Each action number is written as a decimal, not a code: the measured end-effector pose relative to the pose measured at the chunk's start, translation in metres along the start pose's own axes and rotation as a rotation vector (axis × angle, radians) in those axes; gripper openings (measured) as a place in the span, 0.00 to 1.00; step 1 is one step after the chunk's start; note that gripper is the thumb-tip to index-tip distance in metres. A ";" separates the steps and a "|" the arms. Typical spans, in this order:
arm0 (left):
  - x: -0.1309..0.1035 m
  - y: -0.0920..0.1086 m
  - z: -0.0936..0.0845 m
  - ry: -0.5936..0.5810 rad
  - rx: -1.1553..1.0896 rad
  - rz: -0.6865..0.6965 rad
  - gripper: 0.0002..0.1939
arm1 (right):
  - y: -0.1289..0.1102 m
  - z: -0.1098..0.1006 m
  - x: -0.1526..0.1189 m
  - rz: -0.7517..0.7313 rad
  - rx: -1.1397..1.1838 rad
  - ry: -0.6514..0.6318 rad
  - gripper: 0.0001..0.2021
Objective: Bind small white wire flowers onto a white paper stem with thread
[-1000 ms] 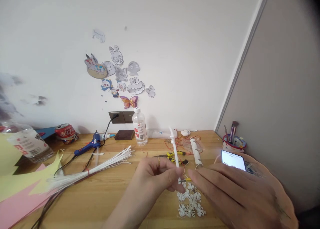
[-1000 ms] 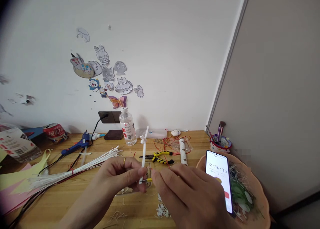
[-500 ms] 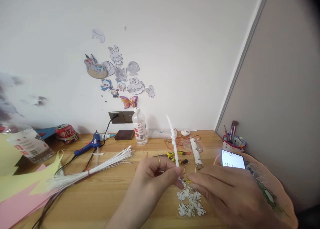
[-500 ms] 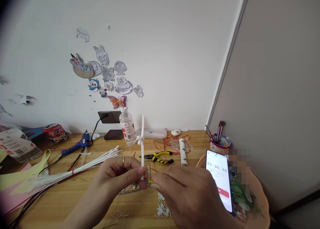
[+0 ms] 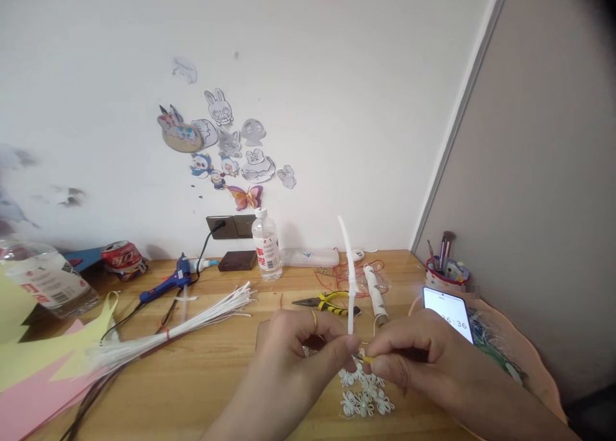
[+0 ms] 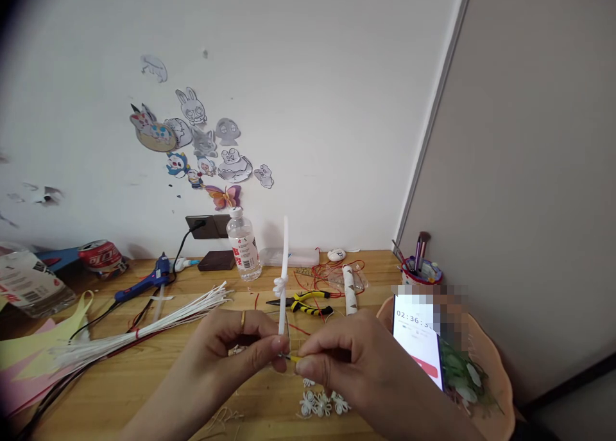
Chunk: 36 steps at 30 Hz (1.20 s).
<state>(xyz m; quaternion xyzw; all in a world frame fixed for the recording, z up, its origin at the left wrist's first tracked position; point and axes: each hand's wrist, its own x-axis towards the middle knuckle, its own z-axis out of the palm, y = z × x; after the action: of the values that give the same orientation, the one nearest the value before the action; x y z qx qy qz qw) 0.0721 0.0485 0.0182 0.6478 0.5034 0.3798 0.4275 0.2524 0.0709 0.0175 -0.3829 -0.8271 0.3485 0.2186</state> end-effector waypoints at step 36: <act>0.009 -0.007 -0.006 0.150 -0.490 -0.126 0.10 | 0.009 0.013 0.001 -0.685 -0.883 0.606 0.12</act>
<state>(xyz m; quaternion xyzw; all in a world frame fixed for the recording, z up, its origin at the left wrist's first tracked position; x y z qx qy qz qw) 0.0665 0.0593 0.0147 0.4621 0.4660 0.5100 0.5560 0.2475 0.0706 0.0021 -0.2324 -0.8699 -0.2388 0.3636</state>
